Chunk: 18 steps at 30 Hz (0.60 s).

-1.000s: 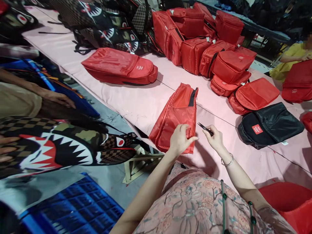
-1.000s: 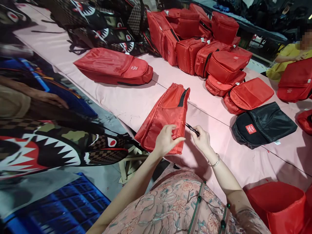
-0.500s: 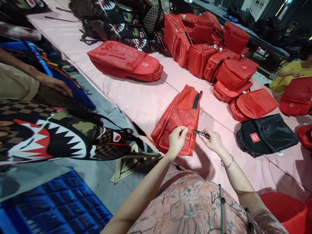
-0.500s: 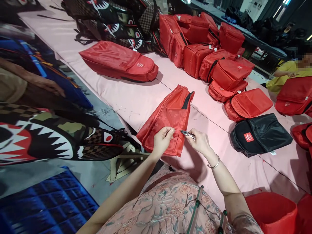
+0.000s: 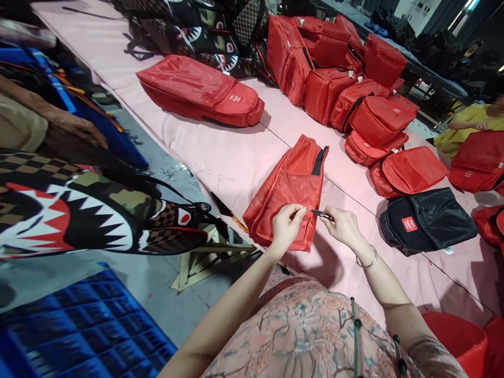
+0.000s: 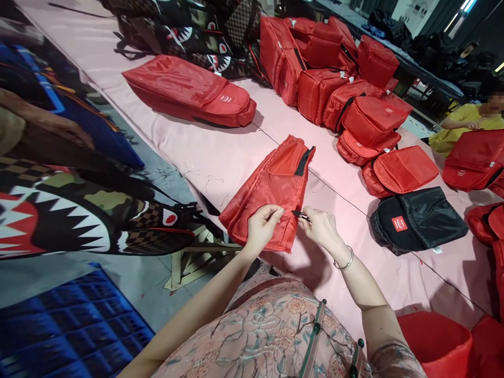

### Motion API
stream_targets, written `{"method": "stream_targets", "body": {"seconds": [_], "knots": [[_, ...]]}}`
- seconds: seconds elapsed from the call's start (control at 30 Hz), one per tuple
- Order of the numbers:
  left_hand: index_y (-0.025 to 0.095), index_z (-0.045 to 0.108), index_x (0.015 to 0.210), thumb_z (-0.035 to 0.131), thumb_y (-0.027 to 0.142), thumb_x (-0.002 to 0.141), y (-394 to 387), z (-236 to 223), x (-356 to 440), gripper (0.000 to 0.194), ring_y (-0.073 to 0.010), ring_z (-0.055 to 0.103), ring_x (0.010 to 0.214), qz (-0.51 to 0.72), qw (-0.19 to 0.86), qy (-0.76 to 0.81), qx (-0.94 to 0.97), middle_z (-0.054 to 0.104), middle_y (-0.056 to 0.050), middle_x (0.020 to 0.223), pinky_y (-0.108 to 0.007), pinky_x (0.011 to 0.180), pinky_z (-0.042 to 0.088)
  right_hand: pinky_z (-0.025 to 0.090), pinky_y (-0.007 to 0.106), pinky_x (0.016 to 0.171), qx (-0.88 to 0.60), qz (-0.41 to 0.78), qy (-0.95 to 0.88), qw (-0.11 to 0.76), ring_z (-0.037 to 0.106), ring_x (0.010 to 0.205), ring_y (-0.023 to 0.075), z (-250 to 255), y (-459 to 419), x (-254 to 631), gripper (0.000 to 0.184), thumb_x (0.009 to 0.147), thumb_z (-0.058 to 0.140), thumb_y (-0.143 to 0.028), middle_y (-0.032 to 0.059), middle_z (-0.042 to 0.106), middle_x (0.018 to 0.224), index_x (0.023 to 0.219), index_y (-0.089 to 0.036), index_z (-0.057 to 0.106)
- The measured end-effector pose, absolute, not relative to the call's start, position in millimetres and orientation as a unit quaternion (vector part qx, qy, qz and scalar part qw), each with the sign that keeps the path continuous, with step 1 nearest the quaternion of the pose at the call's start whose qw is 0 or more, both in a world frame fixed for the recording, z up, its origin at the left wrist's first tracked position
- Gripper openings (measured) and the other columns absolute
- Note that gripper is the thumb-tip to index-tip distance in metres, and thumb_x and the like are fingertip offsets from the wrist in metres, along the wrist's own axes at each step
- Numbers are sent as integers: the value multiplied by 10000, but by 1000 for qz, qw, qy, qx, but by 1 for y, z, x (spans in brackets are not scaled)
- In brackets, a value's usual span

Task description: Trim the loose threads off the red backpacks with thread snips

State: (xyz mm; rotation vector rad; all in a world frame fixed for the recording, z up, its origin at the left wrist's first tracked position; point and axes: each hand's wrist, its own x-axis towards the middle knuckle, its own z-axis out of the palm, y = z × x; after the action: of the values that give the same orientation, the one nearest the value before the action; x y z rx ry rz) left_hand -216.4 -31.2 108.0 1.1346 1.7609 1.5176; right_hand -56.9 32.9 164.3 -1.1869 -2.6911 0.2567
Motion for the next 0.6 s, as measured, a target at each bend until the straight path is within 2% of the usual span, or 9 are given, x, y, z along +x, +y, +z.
{"method": "stream_targets", "body": {"seconds": [0.3,0.6], "knots": [[182,608,775,528,377,806,-30,107,-217,213,-137,590,727,580,251,653,417,628,-19,771,-252,689,473,311,225,549,-418,141,-887,138,576,612,144,158,29,-51,218,889,446,-388,15,656,721,842,-214,570],[188,617,816,544,381,804,-28,100,-216,207,-128,588,687,609,273,635,390,617,-13,767,-243,683,474,309,224,563,-405,158,-895,102,589,656,153,165,24,-48,192,876,473,-389,17,659,751,895,-212,544]]}}
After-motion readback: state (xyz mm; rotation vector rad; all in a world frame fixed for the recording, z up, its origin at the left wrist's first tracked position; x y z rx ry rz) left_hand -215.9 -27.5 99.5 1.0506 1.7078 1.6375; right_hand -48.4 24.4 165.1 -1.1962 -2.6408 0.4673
